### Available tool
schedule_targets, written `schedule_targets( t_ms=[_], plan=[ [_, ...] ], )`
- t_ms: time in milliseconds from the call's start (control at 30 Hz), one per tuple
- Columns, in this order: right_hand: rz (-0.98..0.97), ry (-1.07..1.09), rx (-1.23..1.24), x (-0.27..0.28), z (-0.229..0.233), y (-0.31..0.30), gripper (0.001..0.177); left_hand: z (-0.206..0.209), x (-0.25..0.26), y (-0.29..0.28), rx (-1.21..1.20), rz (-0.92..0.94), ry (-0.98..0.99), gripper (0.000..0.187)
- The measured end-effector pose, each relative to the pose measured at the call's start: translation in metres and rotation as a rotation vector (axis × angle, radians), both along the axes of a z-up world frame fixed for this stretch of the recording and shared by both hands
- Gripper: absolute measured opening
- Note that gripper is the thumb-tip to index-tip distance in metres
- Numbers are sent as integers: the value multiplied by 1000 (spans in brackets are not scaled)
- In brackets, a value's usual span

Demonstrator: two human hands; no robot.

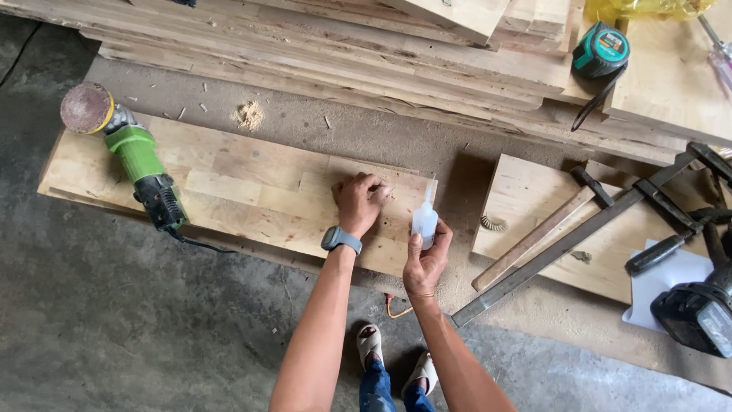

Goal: The person applies glue from a white bottle onto a wooden plank on a workbench. They use their fingers to spread the glue along the wood's surface and edges, preparing it for assembly.

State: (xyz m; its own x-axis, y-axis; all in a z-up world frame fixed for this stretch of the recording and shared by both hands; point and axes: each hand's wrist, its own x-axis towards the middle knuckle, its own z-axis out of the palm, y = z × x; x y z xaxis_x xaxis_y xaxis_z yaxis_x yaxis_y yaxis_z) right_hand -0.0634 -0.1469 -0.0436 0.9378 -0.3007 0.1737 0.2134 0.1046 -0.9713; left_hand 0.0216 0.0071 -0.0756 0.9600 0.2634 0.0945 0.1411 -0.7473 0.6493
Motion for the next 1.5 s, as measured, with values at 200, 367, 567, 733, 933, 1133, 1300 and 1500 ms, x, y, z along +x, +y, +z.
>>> schedule_targets(
  t_ms=[200,367,567,733,933,1133,1300,1500],
  plan=[
    [-6,9,-11,0,-2,-2,44,43,-1,-21,144,53,2,8],
    [-9,7,-18,0,-4,-2,45,53,2,-11,47,11,93,3],
    [-5,4,-22,-1,1,0,44,38,10,-4,-22,6,208,4],
    [3,2,-30,0,-1,1,43,49,10,-8,-6,24,235,4],
    [11,14,-25,-1,1,1,43,51,9,-9,-16,34,204,8],
    [5,13,-56,-1,1,2,43,61,11,-14,19,49,203,10],
    [14,8,-37,-2,6,4,43,73,7,-9,-72,19,188,12],
    [5,0,-54,-1,1,3,42,50,1,0,-33,-84,102,7]
  ],
)
